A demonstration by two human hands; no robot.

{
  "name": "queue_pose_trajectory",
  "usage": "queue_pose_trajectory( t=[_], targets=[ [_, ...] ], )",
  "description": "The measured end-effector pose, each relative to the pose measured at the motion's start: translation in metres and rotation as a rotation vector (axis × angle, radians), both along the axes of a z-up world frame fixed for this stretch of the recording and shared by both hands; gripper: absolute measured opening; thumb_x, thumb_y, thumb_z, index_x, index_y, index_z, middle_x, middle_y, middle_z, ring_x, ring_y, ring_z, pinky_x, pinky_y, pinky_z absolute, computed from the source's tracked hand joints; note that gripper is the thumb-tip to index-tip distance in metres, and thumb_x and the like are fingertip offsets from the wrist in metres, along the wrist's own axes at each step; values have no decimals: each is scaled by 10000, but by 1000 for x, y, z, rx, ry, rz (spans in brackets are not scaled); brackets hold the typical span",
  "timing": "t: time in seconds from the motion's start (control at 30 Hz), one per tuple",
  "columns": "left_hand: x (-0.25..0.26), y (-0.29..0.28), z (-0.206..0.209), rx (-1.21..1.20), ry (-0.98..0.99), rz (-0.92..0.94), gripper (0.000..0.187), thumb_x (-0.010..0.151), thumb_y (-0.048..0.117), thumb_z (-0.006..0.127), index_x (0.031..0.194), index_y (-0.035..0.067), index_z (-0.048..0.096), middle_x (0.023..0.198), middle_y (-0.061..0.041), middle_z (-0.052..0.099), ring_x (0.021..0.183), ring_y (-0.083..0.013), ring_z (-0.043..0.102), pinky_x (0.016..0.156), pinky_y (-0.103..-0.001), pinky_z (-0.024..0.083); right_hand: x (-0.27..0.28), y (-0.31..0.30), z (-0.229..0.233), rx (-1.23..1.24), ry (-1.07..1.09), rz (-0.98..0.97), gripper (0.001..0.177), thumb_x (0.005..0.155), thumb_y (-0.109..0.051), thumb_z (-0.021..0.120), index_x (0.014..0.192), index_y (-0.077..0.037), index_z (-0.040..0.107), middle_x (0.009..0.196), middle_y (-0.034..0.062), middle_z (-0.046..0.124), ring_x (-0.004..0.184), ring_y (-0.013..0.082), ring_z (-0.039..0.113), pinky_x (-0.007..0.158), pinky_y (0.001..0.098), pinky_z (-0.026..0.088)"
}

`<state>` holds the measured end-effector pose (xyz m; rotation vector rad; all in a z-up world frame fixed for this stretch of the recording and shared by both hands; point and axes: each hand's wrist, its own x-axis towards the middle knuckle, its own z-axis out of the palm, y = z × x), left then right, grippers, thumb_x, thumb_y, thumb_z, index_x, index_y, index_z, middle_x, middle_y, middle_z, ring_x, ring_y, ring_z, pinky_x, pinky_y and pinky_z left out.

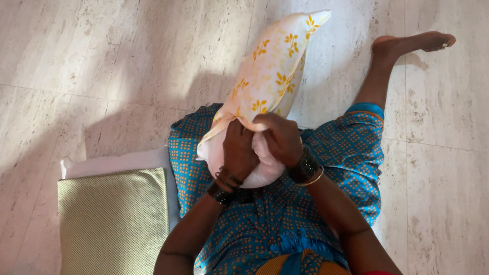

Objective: The person inserts a pillow into a pillowcase while sitting on the floor. They align the pillow with the open pillowcase, push it inside, and then smooth and adjust the case to fit snugly around the pillow.

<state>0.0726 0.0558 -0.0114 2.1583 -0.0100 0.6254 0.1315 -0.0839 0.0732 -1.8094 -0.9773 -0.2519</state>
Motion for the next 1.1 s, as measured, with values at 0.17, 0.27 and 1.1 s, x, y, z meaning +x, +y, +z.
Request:
queue_pose_trajectory(
  t=[0.17, 0.27, 1.1],
  targets=[
    [28, -4, -91, -193, 129, 30, 564, 867, 230, 702, 1397, 92, 569, 1239, -153, 621, 1171, -368, 596, 1003, -455, 503, -44, 20, 31, -168, -181, 130, 226, 863, -157, 776, 1029, -69, 653, 805, 98, 649, 701, 305, 670, 615, 421, 521],
    [51, -11, -121, -267, 175, 9, 557, 871, 270, 704, 1383, 92, 574, 1254, -155, 618, 1182, -370, 594, 1013, -459, 500, -43, 19, 39, -259, -294, 82, 205, 869, -55, 670, 1073, -82, 667, 797, 62, 628, 682, 265, 645, 603, 389, 513],
    [55, 50, -105, 282, 524, 150, 637, 852, 512, 744, 1290, 73, 595, 1378, -197, 570, 1280, -424, 555, 1077, -532, 451, 22, -72, -113, -493, -272, -817, 691, 870, -287, 743, 1444, 38, 537, 1366, 236, 536, 1228, 447, 509, 1025, 592, 377]
  ],
)
